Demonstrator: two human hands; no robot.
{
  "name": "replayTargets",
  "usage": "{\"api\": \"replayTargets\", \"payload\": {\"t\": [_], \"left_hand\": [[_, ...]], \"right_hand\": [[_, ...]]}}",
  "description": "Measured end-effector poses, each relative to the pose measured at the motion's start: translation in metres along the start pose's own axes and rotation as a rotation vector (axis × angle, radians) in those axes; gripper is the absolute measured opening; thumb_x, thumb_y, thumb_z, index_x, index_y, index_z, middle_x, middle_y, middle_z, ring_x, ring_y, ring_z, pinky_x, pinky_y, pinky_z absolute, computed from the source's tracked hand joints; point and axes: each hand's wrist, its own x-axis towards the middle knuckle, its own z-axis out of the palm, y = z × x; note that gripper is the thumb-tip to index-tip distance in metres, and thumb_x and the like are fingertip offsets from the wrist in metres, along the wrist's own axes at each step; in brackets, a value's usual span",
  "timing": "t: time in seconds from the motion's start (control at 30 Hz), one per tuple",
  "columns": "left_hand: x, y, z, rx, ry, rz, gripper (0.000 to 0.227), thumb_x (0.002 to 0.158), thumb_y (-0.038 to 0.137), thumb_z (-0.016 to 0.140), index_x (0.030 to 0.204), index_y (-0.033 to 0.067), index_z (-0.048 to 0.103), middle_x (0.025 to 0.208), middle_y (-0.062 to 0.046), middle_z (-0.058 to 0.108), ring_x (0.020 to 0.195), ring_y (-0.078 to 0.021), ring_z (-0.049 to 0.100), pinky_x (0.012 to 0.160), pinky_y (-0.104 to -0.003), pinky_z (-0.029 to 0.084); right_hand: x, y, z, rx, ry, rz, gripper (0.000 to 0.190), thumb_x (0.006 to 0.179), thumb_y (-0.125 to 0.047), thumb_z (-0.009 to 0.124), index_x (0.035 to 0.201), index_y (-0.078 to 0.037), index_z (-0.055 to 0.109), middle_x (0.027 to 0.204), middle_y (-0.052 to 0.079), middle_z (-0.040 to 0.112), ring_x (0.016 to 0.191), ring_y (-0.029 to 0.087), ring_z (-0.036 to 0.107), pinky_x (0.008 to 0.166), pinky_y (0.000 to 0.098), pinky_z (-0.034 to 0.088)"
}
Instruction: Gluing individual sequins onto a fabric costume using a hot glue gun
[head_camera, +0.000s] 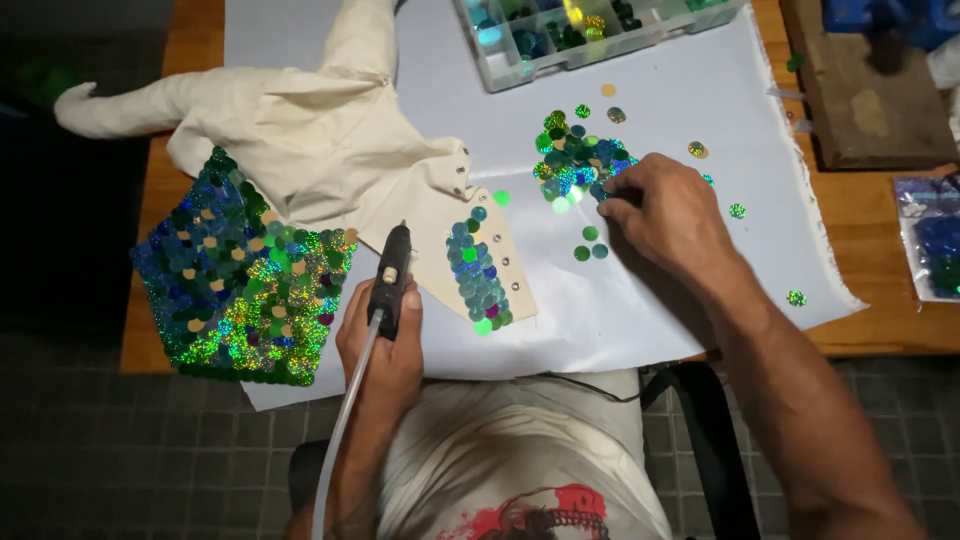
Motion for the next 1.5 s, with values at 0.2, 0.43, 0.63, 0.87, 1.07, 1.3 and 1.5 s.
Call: {"api": "replayTargets", "payload": {"t": [0.2, 0.43, 0.63, 0.87, 1.07, 1.3, 1.5], "left_hand": [[-0.001, -0.003, 0.0, -0.01, 0.008, -0.024, 0.019, 0.101, 0.019, 0.064, 0.105, 0.0017, 0.07, 0.094, -0.013, 0.069, 0.091, -0.0364, 0.071, 0.083, -0.045, 0.056], [0.001, 0.01, -0.004, -0.027, 0.033, -0.04, 0.022, 0.103, 0.02, 0.06, 0.104, 0.0002, 0.068, 0.096, -0.015, 0.068, 0.093, -0.0396, 0.071, 0.084, -0.048, 0.055], [0.001, 0.01, -0.004, 0.026, -0.023, -0.069, 0.022, 0.102, 0.019, 0.054, 0.109, 0.0009, 0.065, 0.095, -0.013, 0.064, 0.086, -0.0314, 0.063, 0.077, -0.041, 0.05], [-0.002, 0.0, -0.001, -0.038, 0.022, -0.078, 0.023, 0.102, 0.026, 0.061, 0.103, 0.0038, 0.067, 0.098, -0.011, 0.069, 0.096, -0.0367, 0.071, 0.086, -0.046, 0.055], [-0.002, -0.001, -0.003, -0.06, 0.011, -0.099, 0.021, 0.102, 0.023, 0.061, 0.105, 0.0039, 0.068, 0.096, -0.011, 0.067, 0.094, -0.0357, 0.071, 0.084, -0.044, 0.056], [-0.002, -0.004, -0.004, -0.023, 0.018, -0.071, 0.017, 0.101, 0.022, 0.063, 0.104, 0.0059, 0.068, 0.095, -0.009, 0.065, 0.092, -0.0338, 0.071, 0.083, -0.041, 0.056], [0.0, -0.002, -0.005, -0.042, 0.024, -0.052, 0.017, 0.101, 0.021, 0.062, 0.101, 0.0056, 0.067, 0.092, -0.01, 0.064, 0.09, -0.0355, 0.07, 0.081, -0.041, 0.056]], "right_hand": [[0.012, 0.022, 0.006, -0.003, 0.017, 0.036, 0.015, 0.093, -0.028, 0.077, 0.106, -0.021, 0.081, 0.099, 0.011, 0.073, 0.101, 0.04, 0.069, 0.088, 0.0516, 0.054], [0.011, 0.006, -0.013, 0.126, 0.03, 0.183, 0.015, 0.083, -0.028, 0.086, 0.094, -0.019, 0.081, 0.085, 0.012, 0.073, 0.089, 0.035, 0.071, 0.079, 0.0443, 0.054], [0.018, -0.027, -0.018, 0.19, 0.009, 0.111, 0.018, 0.097, -0.023, 0.075, 0.108, -0.01, 0.081, 0.098, 0.007, 0.078, 0.089, 0.015, 0.069, 0.083, 0.0299, 0.051], [0.015, -0.106, 0.027, 0.508, -0.249, -0.255, 0.013, 0.085, -0.013, 0.08, 0.098, -0.009, 0.082, 0.093, 0.016, 0.076, 0.09, 0.031, 0.073, 0.083, 0.0423, 0.056], [0.03, -0.118, 0.063, 0.461, -0.285, -0.296, 0.011, 0.084, -0.014, 0.079, 0.094, -0.013, 0.082, 0.088, 0.012, 0.077, 0.087, 0.031, 0.074, 0.077, 0.0417, 0.057], [0.034, -0.118, 0.075, 0.378, -0.197, -0.313, 0.011, 0.082, -0.016, 0.082, 0.094, -0.015, 0.082, 0.09, 0.01, 0.074, 0.086, 0.031, 0.072, 0.077, 0.041, 0.058], [0.035, -0.112, 0.091, 0.371, -0.163, -0.27, 0.013, 0.082, -0.018, 0.082, 0.095, -0.018, 0.082, 0.091, 0.006, 0.069, 0.088, 0.027, 0.069, 0.079, 0.0384, 0.057]]}}
